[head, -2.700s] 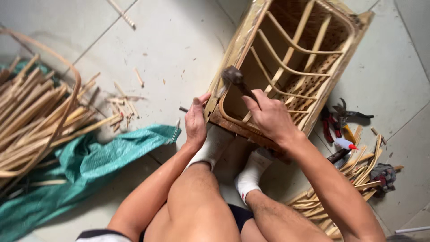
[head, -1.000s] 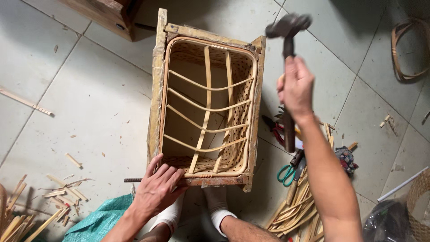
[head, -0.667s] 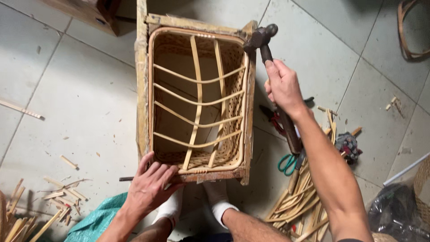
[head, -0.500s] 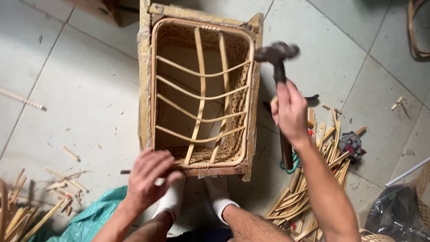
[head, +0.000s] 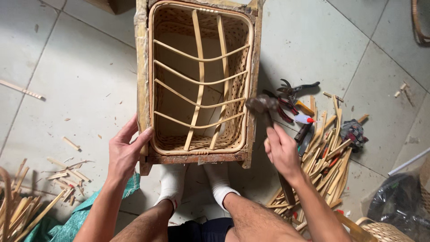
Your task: The person sits on the floor assembling a woven bamboo basket held in a wooden frame. They press and tuck bamboo strips along the rim, apply glue from a squeeze bottle along the edges, tap strips into place with a hammer, trim excess material with a knife, and use pliers on the frame.
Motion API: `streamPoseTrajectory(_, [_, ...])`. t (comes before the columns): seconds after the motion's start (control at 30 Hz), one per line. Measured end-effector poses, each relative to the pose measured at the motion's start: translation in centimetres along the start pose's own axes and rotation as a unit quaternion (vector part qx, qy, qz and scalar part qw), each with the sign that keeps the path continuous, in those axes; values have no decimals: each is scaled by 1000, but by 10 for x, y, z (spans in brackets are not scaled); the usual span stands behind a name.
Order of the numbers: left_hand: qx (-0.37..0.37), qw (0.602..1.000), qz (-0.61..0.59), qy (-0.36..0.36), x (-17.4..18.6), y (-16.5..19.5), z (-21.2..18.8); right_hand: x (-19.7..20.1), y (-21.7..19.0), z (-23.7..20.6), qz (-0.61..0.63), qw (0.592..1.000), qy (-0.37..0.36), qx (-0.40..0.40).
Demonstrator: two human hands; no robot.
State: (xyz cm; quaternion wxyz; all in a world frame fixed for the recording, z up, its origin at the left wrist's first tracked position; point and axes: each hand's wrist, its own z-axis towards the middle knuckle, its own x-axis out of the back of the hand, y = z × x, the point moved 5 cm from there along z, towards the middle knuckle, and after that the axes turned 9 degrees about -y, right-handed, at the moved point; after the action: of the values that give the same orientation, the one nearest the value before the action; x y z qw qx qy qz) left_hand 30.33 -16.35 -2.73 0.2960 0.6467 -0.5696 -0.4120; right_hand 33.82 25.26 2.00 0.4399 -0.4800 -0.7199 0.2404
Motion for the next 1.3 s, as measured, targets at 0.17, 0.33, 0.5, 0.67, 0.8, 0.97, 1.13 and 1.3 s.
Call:
streamPoseTrajectory(0.17, [-7,1000,3,-15,0,1,1,-17,23,-37,25,998,-24,48])
streamPoseTrajectory(0.33, [-9,1000,-1,-26,2,1,5,-20,40,-76,19,999,30,-3])
streamPoseTrajectory(0.5, [-7,1000,2,-23,1,0,3,-25,60,-99,-37,999,11,21])
streamPoseTrajectory(0.67, [-21,999,0,-37,0,1,2,-32,55,-107,-143,984,-45,100])
streamPoseTrajectory(0.8, [-44,997,10,-68,2,-3,4,-41,12,-92,-173,948,-128,235])
streamPoseTrajectory(0.97, [-64,995,-16,-68,-3,-30,-3,-76,-45,-55,-228,907,-234,265])
streamPoseTrajectory(1.13, [-99,993,-64,-2,-5,-56,-10,-116,-94,-48,-227,868,-249,366])
streamPoseTrajectory(1.3, [-86,988,-121,44,2,-62,-10,-158,-102,-42,-278,861,-310,293])
